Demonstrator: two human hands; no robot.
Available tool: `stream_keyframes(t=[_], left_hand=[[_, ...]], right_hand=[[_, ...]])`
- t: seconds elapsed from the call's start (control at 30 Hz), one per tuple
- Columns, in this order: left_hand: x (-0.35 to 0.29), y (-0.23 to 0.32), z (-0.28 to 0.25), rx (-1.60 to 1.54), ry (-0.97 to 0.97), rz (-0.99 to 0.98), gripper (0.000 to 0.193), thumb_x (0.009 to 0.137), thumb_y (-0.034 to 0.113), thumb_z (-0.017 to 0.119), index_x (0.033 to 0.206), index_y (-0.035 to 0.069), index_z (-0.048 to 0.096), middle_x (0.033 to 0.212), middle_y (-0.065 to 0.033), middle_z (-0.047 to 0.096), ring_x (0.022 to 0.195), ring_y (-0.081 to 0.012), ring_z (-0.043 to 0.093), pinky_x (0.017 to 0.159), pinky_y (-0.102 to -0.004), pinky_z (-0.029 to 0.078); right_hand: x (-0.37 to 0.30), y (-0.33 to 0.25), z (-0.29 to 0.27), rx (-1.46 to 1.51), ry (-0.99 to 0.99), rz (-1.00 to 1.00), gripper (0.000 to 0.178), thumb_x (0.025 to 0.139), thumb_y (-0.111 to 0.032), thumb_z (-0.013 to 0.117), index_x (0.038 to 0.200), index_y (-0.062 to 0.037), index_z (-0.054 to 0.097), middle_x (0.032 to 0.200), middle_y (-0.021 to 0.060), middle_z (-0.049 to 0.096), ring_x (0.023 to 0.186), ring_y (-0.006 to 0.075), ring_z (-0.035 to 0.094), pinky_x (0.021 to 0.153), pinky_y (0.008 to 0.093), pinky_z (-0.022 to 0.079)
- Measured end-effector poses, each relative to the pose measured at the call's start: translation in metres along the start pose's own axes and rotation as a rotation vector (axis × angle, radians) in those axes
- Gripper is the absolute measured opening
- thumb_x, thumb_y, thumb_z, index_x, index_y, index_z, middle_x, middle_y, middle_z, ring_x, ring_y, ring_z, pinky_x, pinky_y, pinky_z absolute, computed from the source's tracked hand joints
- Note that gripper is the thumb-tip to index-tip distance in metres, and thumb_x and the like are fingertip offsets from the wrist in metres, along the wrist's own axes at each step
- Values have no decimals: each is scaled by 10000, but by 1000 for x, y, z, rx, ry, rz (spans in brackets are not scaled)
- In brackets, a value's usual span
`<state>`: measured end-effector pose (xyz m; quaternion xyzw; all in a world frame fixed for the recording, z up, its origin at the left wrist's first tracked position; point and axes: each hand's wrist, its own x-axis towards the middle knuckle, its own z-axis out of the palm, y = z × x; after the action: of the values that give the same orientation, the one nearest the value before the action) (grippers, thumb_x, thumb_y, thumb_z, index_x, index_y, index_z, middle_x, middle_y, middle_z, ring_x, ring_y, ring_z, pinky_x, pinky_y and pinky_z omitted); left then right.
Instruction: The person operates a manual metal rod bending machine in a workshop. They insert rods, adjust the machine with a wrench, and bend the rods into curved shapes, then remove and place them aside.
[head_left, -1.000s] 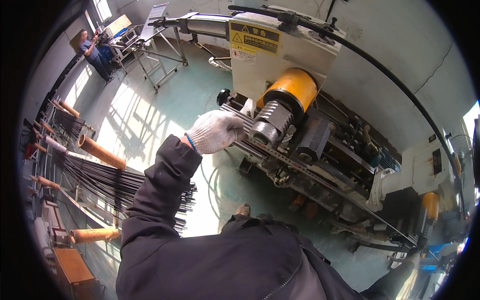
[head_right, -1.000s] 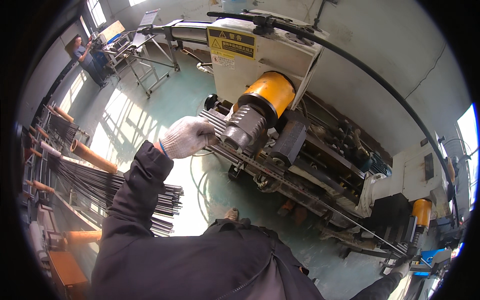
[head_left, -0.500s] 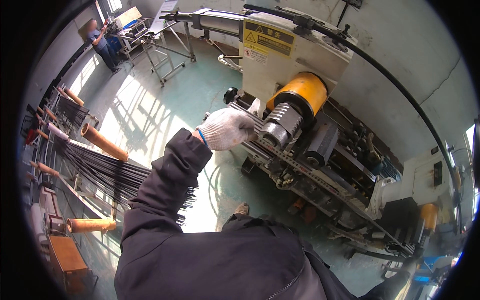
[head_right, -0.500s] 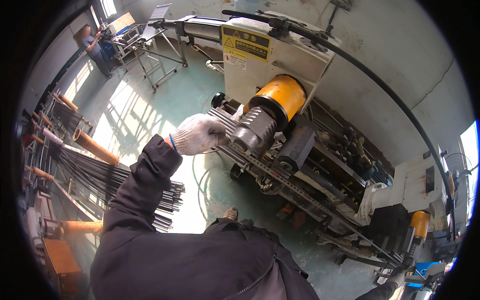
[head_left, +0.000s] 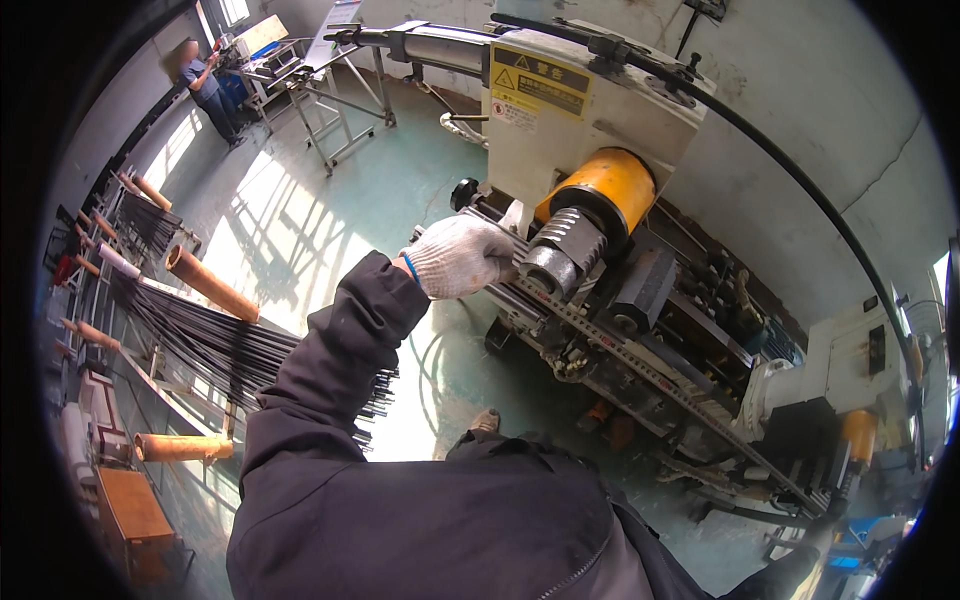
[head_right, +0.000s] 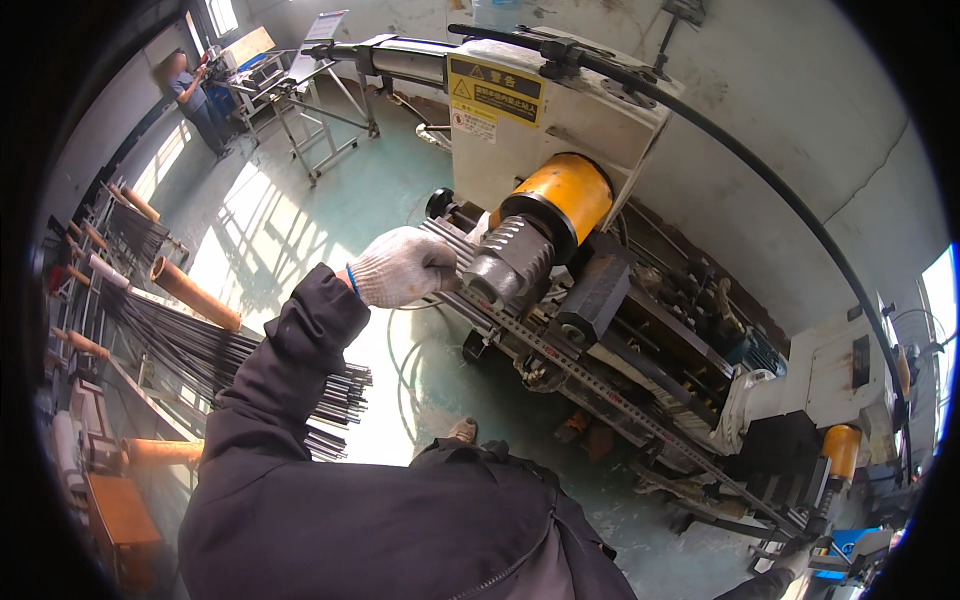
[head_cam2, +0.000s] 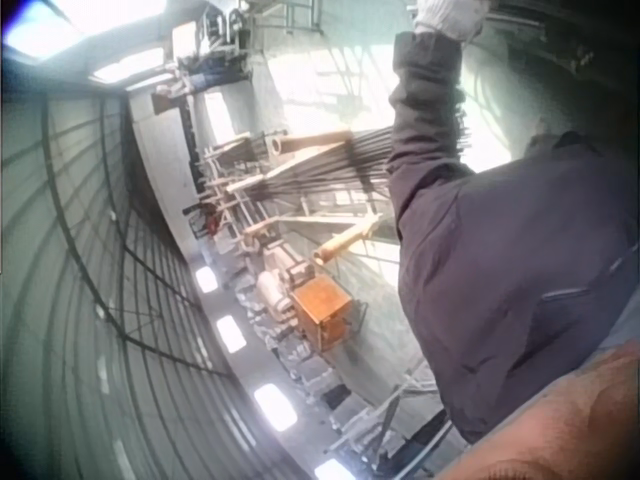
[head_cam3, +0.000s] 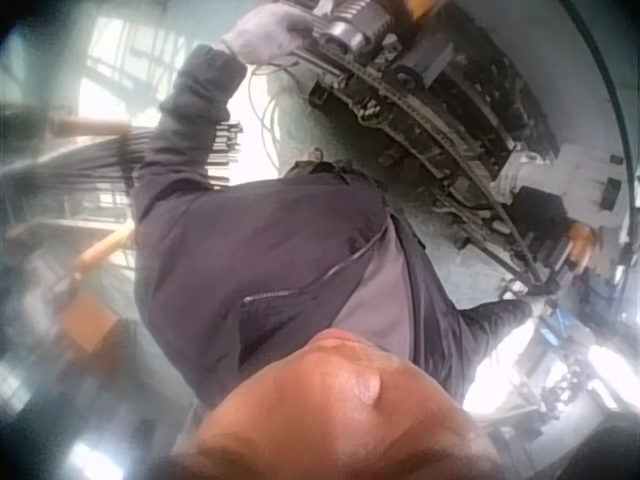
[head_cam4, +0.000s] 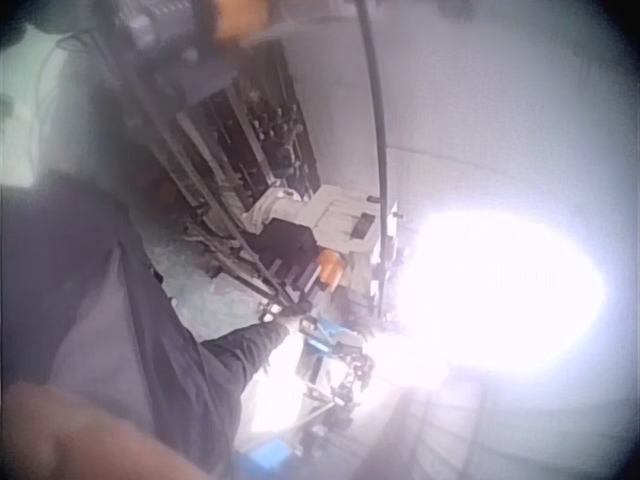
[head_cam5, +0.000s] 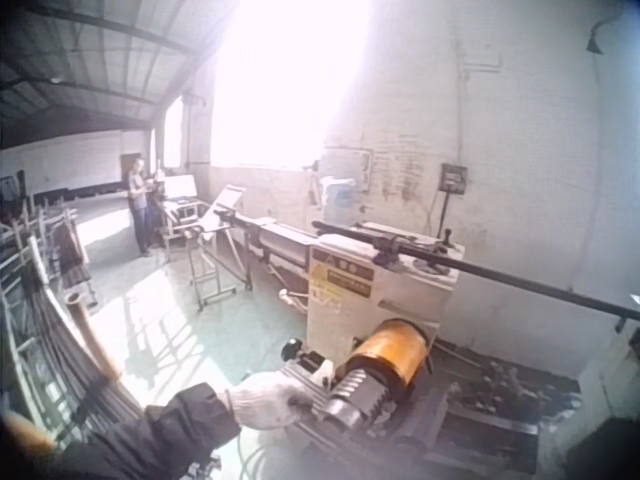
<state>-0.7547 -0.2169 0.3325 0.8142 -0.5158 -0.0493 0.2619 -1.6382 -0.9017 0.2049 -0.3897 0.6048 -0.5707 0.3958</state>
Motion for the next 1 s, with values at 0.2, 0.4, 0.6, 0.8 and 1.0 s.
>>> stream_keyframes(t=[0.2, 0.4, 0.6, 0.8, 1.0], left_hand=[[-1, 3, -2, -17, -15, -51, 280, 956, 333, 845, 1083, 85, 864, 984, -188, 803, 959, -403, 784, 869, -473, 626], [-1, -3, 2, -77, -11, 1, 248, 971, 278, 832, 1078, 55, 851, 966, -195, 798, 930, -398, 776, 872, -467, 622], [-33, 0, 8, -298, -136, -133, 222, 982, 195, 871, 1031, -15, 817, 828, -97, 746, 726, -149, 698, 680, -361, 583], [-84, 58, 78, -681, -362, -612, 255, 1041, 169, 793, 1222, -10, 816, 969, -39, 797, 830, -107, 714, 752, -278, 592], [-90, 147, 176, -903, -501, -422, 429, 1141, 353, 703, 1310, -38, 757, 993, -57, 778, 898, -105, 709, 829, -289, 594]], right_hand=[[-4, 3, -6, 13, -6, -5, 355, 1173, -341, 699, 1363, -43, 734, 1065, 39, 754, 957, 143, 712, 884, 300, 593], [-3, 6, -14, 24, -25, -26, 363, 1184, -325, 688, 1395, -31, 721, 1060, 38, 744, 961, 135, 703, 890, 293, 588], [-39, -6, -56, 126, -48, -136, 372, 1195, -309, 676, 1427, -20, 708, 1055, 37, 734, 964, 127, 693, 897, 286, 583], [-284, -46, 55, 328, -248, -269, 431, 1173, -451, 697, 1359, -65, 737, 1031, 12, 726, 848, 62, 623, 748, 234, 532], [-579, -66, 228, 11, -1204, -253, 176, 994, 1, 839, 1167, -28, 836, 1029, 113, 843, 905, 223, 829, 843, 362, 677]])
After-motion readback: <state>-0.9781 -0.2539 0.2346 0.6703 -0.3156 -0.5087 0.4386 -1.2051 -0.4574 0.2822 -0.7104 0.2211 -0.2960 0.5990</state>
